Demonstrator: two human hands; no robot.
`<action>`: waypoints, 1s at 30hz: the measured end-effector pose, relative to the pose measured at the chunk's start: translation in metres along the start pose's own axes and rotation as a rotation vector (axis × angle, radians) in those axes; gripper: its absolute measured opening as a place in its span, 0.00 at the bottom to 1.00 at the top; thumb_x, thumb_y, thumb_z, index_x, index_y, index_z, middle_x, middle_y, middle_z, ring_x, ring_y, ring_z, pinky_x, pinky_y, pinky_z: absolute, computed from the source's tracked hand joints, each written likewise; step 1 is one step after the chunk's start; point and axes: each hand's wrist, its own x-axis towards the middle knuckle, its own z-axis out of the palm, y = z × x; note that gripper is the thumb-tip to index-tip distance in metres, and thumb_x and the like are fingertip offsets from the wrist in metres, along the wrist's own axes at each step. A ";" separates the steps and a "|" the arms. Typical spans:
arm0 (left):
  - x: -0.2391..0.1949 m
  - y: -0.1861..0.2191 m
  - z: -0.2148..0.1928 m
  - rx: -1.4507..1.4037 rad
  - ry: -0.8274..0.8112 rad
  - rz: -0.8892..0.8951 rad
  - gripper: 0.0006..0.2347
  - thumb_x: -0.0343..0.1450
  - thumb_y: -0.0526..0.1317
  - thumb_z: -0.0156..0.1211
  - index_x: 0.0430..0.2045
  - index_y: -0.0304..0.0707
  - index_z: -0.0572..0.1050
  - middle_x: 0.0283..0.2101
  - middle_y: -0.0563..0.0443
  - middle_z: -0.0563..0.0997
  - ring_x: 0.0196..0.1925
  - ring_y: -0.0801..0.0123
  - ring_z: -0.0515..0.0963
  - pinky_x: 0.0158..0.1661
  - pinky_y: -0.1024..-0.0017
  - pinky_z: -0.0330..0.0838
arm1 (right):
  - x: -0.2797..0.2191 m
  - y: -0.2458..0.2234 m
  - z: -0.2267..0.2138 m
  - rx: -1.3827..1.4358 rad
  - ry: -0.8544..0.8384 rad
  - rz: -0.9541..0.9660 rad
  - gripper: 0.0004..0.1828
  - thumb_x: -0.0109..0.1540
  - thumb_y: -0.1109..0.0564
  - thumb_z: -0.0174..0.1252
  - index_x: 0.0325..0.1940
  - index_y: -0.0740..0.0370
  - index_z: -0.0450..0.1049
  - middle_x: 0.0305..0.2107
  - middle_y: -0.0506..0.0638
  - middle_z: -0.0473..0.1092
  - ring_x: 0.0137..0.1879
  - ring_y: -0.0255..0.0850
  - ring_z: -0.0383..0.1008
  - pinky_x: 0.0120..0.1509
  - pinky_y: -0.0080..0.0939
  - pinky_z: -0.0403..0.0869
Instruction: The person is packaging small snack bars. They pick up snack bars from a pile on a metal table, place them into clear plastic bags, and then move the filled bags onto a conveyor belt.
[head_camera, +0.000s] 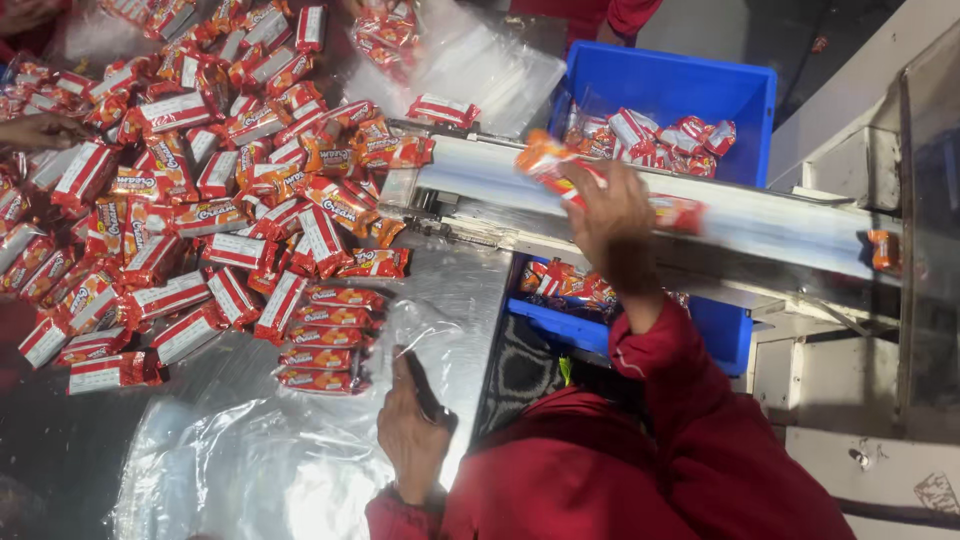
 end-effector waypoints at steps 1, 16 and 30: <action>0.000 0.003 0.003 0.019 -0.043 -0.011 0.40 0.55 0.38 0.59 0.69 0.41 0.60 0.45 0.37 0.80 0.42 0.42 0.80 0.45 0.53 0.73 | 0.006 0.000 0.001 -0.089 0.011 -0.011 0.31 0.58 0.51 0.70 0.64 0.53 0.71 0.48 0.58 0.70 0.56 0.53 0.70 0.59 0.55 0.70; -0.010 -0.019 -0.008 -0.193 -0.120 -0.091 0.35 0.61 0.34 0.58 0.69 0.52 0.62 0.62 0.50 0.76 0.55 0.54 0.81 0.50 0.64 0.76 | 0.044 -0.008 -0.004 0.073 -0.463 0.062 0.52 0.52 0.53 0.72 0.79 0.43 0.60 0.41 0.61 0.74 0.47 0.58 0.75 0.49 0.60 0.73; -0.023 -0.002 0.015 -0.201 0.008 0.286 0.41 0.58 0.27 0.59 0.71 0.43 0.53 0.70 0.38 0.64 0.36 0.41 0.81 0.29 0.58 0.74 | -0.107 -0.153 0.093 0.896 -0.510 0.109 0.40 0.46 0.61 0.72 0.61 0.71 0.67 0.48 0.64 0.72 0.52 0.52 0.77 0.50 0.48 0.77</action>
